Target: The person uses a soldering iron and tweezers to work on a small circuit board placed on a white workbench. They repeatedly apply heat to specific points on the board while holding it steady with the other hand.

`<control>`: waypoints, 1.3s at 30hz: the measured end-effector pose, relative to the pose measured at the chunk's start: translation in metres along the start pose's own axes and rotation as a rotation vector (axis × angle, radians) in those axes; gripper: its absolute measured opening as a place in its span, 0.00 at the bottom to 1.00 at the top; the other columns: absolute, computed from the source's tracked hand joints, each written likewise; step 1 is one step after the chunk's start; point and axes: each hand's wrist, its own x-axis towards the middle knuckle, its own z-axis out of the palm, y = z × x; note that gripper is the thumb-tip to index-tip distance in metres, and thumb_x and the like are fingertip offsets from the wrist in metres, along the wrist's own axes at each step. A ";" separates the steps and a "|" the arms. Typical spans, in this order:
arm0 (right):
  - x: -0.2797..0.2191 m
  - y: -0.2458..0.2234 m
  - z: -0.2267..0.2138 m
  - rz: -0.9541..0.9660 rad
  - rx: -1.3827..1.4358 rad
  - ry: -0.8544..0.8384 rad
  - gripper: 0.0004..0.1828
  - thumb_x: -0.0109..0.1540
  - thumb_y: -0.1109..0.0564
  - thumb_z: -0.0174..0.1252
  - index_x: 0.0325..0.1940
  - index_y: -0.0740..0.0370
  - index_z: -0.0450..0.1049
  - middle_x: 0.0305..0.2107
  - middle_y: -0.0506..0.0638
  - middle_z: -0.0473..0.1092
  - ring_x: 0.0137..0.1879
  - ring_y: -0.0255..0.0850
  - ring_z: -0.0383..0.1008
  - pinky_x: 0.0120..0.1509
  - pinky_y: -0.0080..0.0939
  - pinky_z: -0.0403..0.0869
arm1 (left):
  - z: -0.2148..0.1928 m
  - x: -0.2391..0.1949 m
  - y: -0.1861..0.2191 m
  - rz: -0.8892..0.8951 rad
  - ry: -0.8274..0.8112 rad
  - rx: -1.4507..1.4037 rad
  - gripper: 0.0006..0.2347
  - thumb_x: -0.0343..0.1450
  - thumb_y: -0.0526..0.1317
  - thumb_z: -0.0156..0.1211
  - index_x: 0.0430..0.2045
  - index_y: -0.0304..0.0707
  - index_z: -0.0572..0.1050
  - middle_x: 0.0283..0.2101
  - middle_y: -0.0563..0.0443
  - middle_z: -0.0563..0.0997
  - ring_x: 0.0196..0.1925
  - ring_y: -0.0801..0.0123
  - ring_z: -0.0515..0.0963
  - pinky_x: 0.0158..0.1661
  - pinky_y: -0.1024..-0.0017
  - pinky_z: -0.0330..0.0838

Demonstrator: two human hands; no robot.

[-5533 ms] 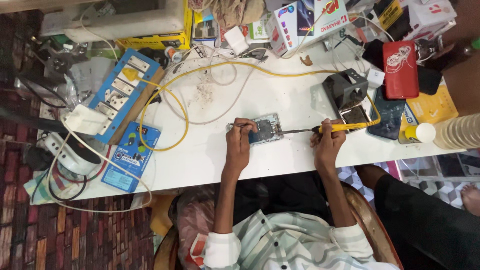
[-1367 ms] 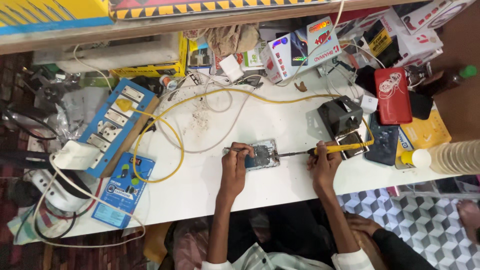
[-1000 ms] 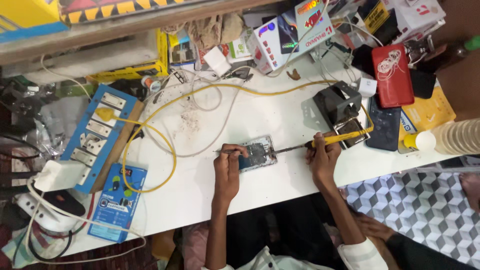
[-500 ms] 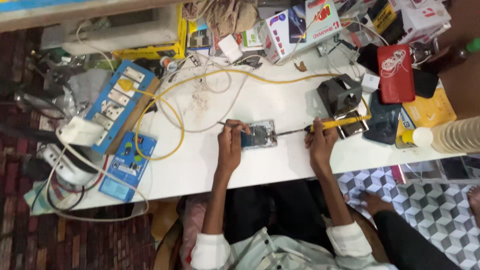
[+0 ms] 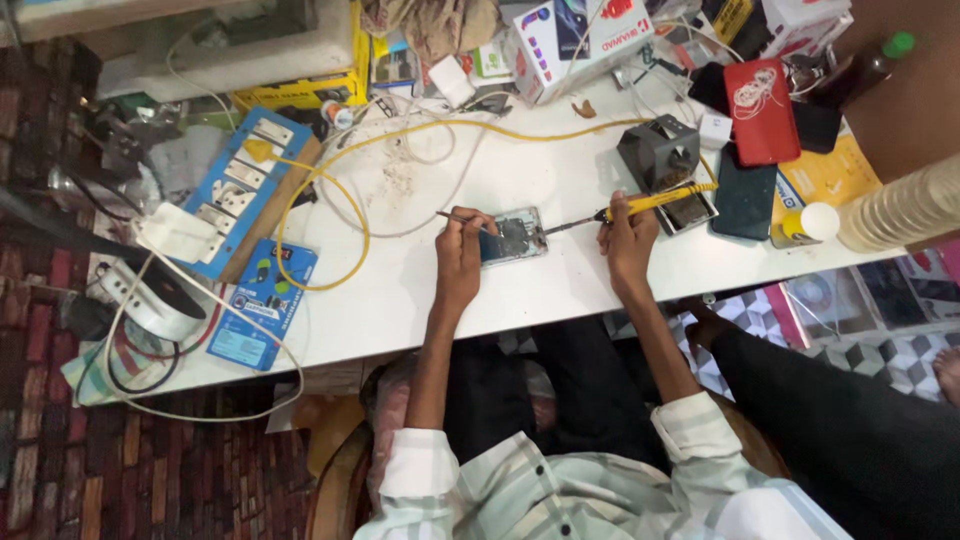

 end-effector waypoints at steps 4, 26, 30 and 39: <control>-0.001 -0.001 -0.005 0.002 -0.013 -0.026 0.18 0.73 0.49 0.52 0.33 0.61 0.64 0.15 0.44 0.61 0.17 0.30 0.61 0.19 0.32 0.59 | 0.005 0.000 -0.005 0.007 0.023 0.035 0.11 0.81 0.41 0.44 0.35 0.34 0.70 0.30 0.54 0.79 0.25 0.79 0.67 0.29 0.76 0.64; -0.004 -0.006 0.003 0.008 -0.041 -0.010 0.17 0.73 0.51 0.51 0.33 0.59 0.63 0.15 0.43 0.59 0.16 0.29 0.58 0.18 0.32 0.57 | -0.003 -0.007 0.003 0.012 -0.039 -0.099 0.11 0.82 0.38 0.46 0.34 0.32 0.74 0.31 0.56 0.79 0.22 0.84 0.59 0.24 0.78 0.56; -0.004 -0.015 0.010 0.057 -0.070 0.028 0.16 0.73 0.50 0.50 0.34 0.59 0.64 0.16 0.42 0.58 0.16 0.29 0.58 0.18 0.32 0.57 | -0.005 -0.005 0.005 -0.027 -0.027 -0.015 0.11 0.81 0.38 0.45 0.35 0.32 0.75 0.31 0.56 0.80 0.20 0.84 0.60 0.24 0.78 0.57; -0.007 -0.013 0.006 0.052 -0.023 -0.007 0.17 0.75 0.50 0.50 0.35 0.59 0.61 0.18 0.42 0.57 0.18 0.29 0.54 0.19 0.32 0.54 | -0.005 -0.003 0.002 -0.006 -0.016 0.022 0.09 0.80 0.35 0.45 0.36 0.31 0.73 0.33 0.51 0.82 0.21 0.81 0.63 0.27 0.77 0.61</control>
